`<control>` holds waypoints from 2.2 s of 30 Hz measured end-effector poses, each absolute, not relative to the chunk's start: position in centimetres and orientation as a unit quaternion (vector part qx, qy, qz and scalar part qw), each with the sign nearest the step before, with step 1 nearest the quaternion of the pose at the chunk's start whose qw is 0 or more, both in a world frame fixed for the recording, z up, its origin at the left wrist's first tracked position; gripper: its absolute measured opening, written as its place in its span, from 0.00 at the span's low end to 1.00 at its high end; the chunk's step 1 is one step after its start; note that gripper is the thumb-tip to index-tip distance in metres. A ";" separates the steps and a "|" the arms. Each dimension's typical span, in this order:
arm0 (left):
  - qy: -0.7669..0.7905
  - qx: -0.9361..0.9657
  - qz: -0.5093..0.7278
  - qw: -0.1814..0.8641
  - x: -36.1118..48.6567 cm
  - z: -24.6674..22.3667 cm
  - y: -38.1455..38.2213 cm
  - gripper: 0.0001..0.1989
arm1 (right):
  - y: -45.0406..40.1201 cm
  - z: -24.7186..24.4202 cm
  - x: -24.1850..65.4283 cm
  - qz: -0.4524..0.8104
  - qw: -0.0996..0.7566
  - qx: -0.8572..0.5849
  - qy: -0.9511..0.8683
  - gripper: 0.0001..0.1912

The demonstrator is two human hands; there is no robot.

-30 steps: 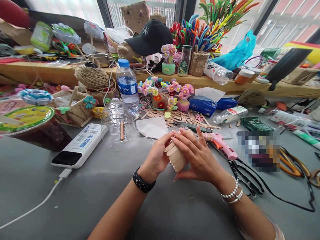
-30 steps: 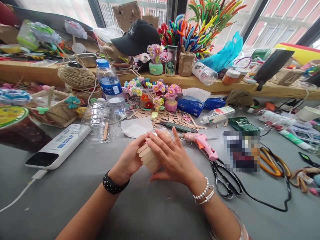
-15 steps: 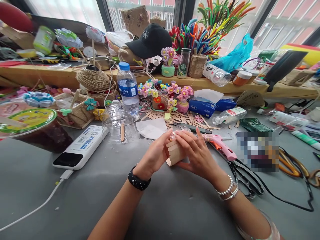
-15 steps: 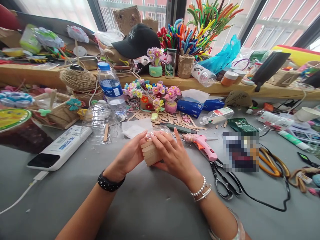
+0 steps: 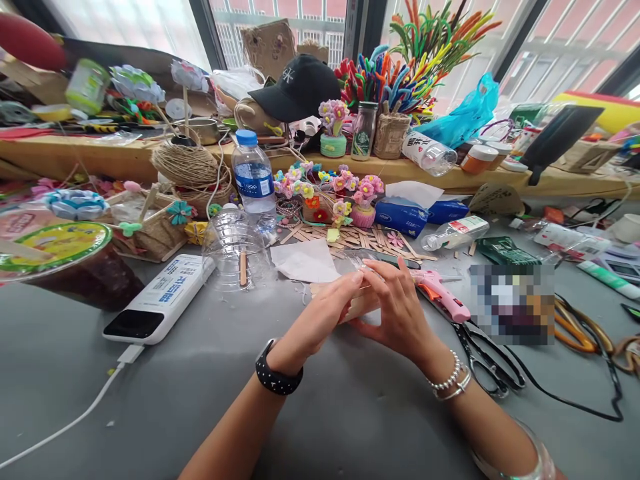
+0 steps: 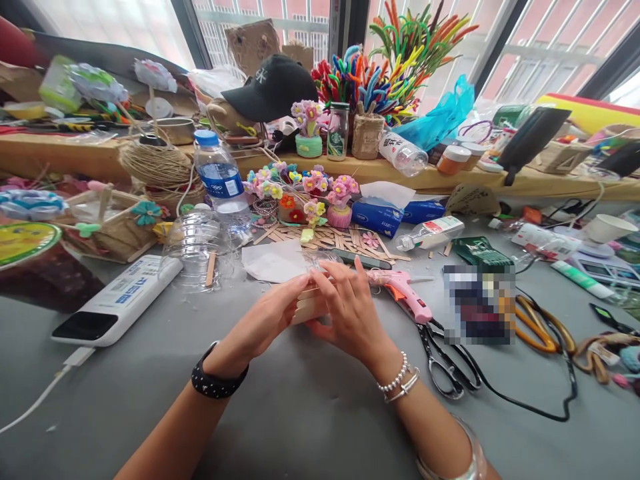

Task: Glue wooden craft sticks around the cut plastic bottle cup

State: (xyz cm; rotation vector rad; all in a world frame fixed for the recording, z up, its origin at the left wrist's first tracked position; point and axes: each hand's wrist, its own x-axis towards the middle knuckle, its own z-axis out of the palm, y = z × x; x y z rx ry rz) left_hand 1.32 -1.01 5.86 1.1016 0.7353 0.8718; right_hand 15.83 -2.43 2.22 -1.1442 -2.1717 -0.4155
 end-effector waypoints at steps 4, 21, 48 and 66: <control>0.346 0.561 0.349 0.666 1.3 5.9 -1.0 0.16 | -2.4 2.1 15.7 -0.141 0.307 -0.451 -0.826 0.41; 0.303 0.494 0.661 0.476 -0.8 6.2 0.8 0.15 | -2.1 2.2 16.0 -0.047 0.514 -0.469 -0.717 0.50; 0.311 0.571 0.669 0.359 1.9 4.2 -1.6 0.29 | -3.0 2.4 13.5 0.273 0.635 -0.407 -0.597 0.38; 0.256 0.517 0.647 0.498 2.2 4.3 -1.7 0.29 | -3.4 2.8 13.6 0.302 0.651 -0.387 -0.579 0.36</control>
